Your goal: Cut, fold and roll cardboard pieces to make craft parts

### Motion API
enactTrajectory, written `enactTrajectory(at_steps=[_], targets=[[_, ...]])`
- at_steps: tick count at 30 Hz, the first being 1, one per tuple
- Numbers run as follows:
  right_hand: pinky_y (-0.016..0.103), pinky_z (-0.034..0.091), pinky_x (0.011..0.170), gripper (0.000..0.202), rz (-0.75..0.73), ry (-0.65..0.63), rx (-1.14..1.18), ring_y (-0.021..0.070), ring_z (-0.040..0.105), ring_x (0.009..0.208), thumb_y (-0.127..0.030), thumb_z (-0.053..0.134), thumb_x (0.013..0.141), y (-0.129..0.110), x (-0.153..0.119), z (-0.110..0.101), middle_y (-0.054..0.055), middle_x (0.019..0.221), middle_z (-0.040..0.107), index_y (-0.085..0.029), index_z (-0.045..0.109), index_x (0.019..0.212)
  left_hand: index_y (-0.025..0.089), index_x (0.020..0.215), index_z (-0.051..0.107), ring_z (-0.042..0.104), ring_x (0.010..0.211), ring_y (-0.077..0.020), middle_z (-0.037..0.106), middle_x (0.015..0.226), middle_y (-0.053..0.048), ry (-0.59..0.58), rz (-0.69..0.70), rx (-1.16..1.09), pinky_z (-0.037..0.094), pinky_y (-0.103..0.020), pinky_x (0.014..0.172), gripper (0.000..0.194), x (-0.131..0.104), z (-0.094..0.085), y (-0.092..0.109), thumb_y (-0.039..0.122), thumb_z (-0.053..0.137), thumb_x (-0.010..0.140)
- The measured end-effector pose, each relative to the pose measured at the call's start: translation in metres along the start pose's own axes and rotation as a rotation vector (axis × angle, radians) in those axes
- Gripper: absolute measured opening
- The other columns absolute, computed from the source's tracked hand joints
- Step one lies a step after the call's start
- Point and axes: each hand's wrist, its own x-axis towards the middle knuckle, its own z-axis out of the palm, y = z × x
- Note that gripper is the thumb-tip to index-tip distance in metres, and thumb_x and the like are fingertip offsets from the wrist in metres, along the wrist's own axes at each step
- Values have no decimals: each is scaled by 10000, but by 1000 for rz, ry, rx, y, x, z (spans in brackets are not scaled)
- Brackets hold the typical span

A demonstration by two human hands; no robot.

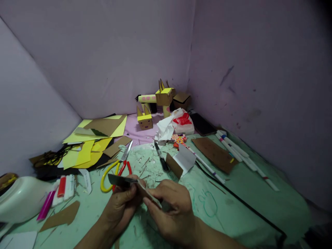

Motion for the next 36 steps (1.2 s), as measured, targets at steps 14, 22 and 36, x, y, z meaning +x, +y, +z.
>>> enactTrajectory(at_steps=[14, 22, 36], targets=[[240, 297, 461, 305, 431, -218, 162, 102, 409, 475, -253, 493, 825, 9, -4, -1, -28, 498, 449, -177, 534, 532, 152, 686, 688, 610, 582, -141, 688, 655, -4, 193, 264, 209, 531, -233, 562, 327, 1, 1, 6, 263, 887, 451], [236, 448, 524, 265, 941, -154, 662, 110, 556, 499, -366, 758, 596, 19, 3, 4, -14, 550, 618, -147, 647, 698, 119, 653, 612, 521, 485, -121, 602, 561, -8, 94, 106, 537, 410, -211, 433, 362, -1, -4, 8, 434, 783, 595], [371, 458, 853, 69, 691, -138, 435, 250, 566, 1060, -190, 689, 675, 19, -4, -8, 73, 1166, 598, -216, 653, 728, 167, 539, 484, 379, 406, -73, 437, 479, 55, 159, 232, 457, 303, -190, 372, 403, 5, -9, 10, 514, 652, 661]])
